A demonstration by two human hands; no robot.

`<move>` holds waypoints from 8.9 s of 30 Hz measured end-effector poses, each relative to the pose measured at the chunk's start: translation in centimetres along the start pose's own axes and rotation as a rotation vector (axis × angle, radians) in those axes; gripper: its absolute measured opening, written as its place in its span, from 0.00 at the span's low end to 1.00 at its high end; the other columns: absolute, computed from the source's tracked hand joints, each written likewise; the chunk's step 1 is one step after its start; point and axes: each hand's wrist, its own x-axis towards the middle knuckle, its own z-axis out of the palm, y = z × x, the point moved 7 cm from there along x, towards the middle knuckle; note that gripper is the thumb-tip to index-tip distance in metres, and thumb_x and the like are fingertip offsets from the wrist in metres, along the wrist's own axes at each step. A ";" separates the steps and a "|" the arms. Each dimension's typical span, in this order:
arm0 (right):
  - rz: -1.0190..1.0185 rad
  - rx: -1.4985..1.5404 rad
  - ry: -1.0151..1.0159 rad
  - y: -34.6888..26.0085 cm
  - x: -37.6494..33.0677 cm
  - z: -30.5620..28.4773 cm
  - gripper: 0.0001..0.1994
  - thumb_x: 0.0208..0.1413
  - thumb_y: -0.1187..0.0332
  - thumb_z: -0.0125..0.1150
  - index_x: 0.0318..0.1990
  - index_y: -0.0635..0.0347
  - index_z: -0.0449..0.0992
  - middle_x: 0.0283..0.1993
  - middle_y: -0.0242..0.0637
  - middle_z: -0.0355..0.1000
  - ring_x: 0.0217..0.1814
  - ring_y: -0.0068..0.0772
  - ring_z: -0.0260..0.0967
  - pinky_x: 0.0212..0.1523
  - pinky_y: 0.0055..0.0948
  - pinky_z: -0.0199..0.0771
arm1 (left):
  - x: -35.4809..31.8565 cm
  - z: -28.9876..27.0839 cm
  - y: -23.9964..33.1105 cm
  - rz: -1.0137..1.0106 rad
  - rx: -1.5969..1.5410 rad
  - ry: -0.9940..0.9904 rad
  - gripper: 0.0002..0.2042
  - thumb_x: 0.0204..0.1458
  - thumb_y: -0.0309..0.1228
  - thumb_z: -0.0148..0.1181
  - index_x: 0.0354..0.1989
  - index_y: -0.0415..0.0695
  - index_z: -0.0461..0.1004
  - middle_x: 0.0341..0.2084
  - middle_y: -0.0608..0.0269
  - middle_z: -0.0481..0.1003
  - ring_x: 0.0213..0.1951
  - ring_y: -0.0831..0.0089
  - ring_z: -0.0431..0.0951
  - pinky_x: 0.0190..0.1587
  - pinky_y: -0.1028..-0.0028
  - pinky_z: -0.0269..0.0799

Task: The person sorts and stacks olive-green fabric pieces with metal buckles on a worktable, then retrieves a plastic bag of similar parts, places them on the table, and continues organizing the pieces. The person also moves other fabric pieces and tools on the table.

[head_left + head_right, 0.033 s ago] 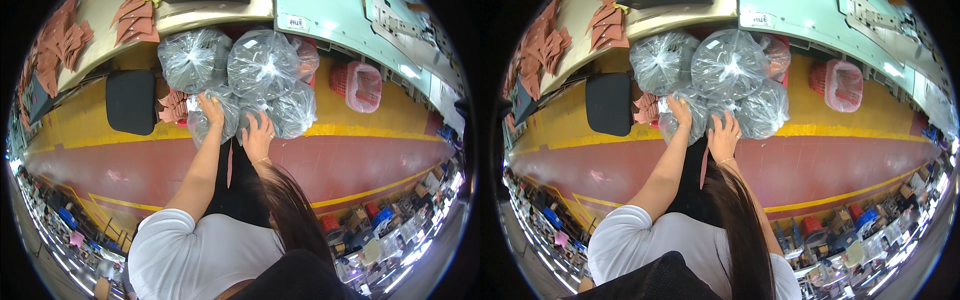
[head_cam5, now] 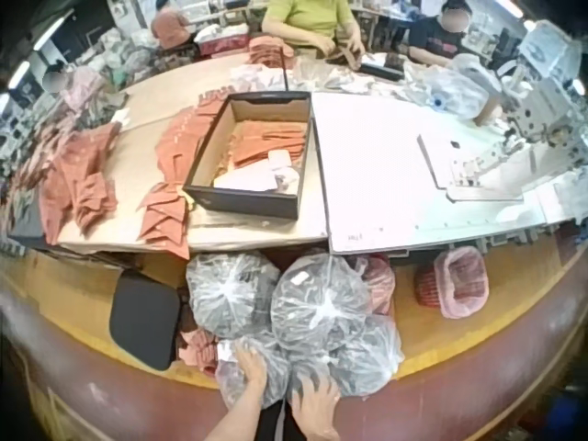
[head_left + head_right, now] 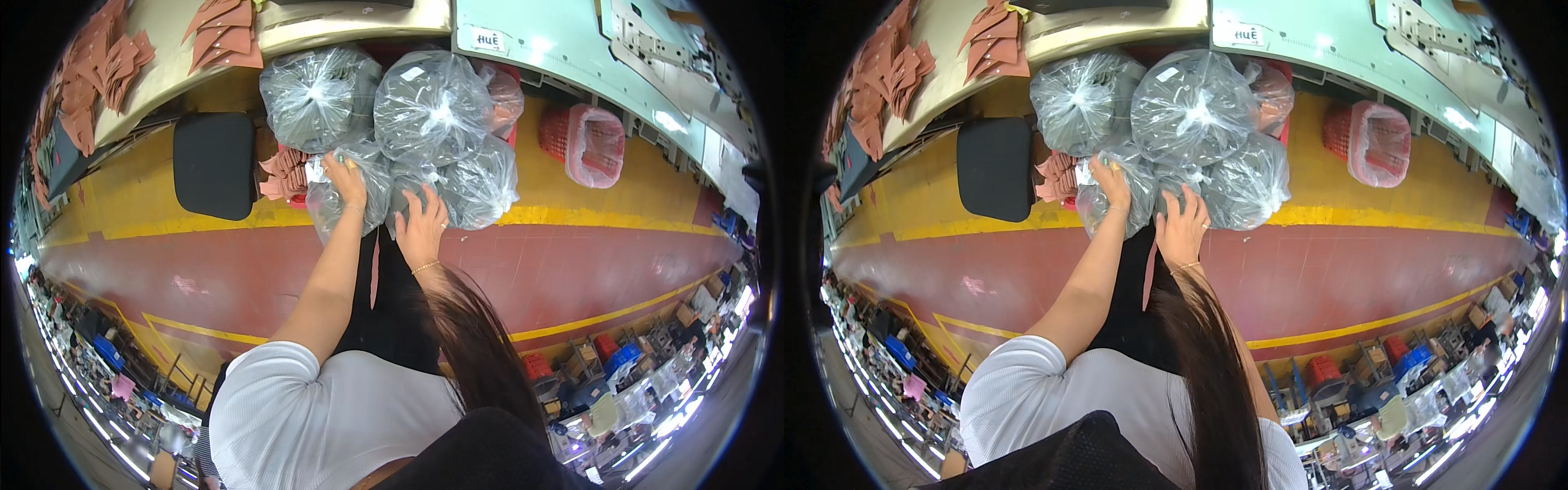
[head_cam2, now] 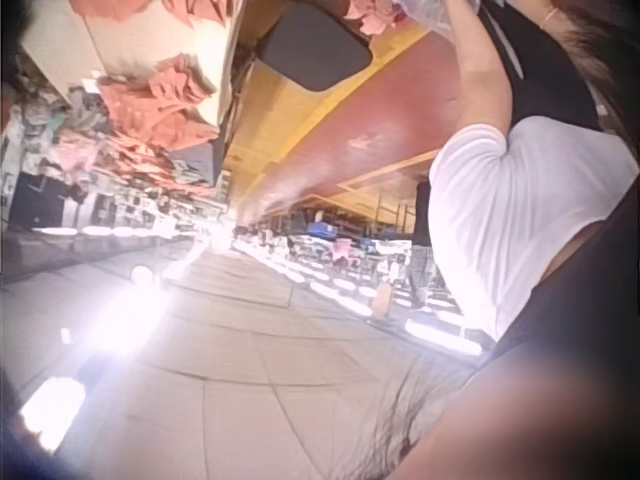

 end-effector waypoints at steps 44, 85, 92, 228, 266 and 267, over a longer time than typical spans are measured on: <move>-0.081 -0.096 -0.228 0.7 6.7 7.0 0.28 0.53 0.70 0.58 0.62 0.61 0.60 0.58 0.58 0.61 0.56 0.61 0.64 0.49 0.47 0.73 | -7.9 -2.9 -7.9 -0.570 -0.258 -0.765 0.53 0.47 0.66 0.56 0.69 0.35 0.46 0.62 0.35 0.60 0.62 0.48 0.65 0.61 0.58 0.63; -0.993 -0.231 -0.876 -93.1 -3.6 56.2 0.14 0.54 0.66 0.55 0.47 0.60 0.74 0.44 0.50 0.72 0.49 0.52 0.69 0.50 0.44 0.70 | 33.9 -82.0 -60.9 -0.299 0.160 -0.707 0.19 0.49 0.39 0.58 0.46 0.41 0.77 0.34 0.53 0.80 0.34 0.62 0.80 0.38 0.63 0.74; -0.969 0.168 -0.761 -119.3 5.7 57.3 0.13 0.58 0.68 0.55 0.49 0.59 0.74 0.46 0.43 0.71 0.49 0.42 0.71 0.52 0.35 0.71 | 60.3 -98.8 -63.9 -0.540 -0.055 0.067 0.18 0.55 0.33 0.55 0.52 0.38 0.72 0.42 0.45 0.78 0.47 0.59 0.78 0.50 0.67 0.71; 0.659 0.538 0.442 -109.9 37.8 58.2 0.07 0.50 0.75 0.62 0.36 0.67 0.79 0.30 0.40 0.79 0.28 0.25 0.78 0.32 0.23 0.80 | 127.3 -103.0 -44.5 0.279 0.269 -0.327 0.26 0.58 0.40 0.57 0.61 0.38 0.64 0.55 0.41 0.64 0.57 0.48 0.66 0.59 0.59 0.62; 0.611 0.512 -0.098 -110.9 39.1 57.0 0.08 0.44 0.72 0.65 0.30 0.69 0.79 0.32 0.47 0.79 0.32 0.33 0.80 0.35 0.27 0.81 | 113.4 -78.4 -30.6 0.531 0.437 -0.790 0.31 0.44 0.32 0.70 0.59 0.48 0.66 0.50 0.50 0.63 0.47 0.52 0.75 0.50 0.61 0.74; 0.640 0.652 -0.062 -110.6 38.0 57.0 0.06 0.47 0.74 0.63 0.30 0.70 0.78 0.30 0.41 0.78 0.27 0.24 0.78 0.29 0.21 0.80 | 113.6 -77.9 -30.5 0.543 0.476 -0.817 0.32 0.43 0.32 0.71 0.59 0.48 0.65 0.50 0.50 0.63 0.47 0.51 0.75 0.50 0.60 0.74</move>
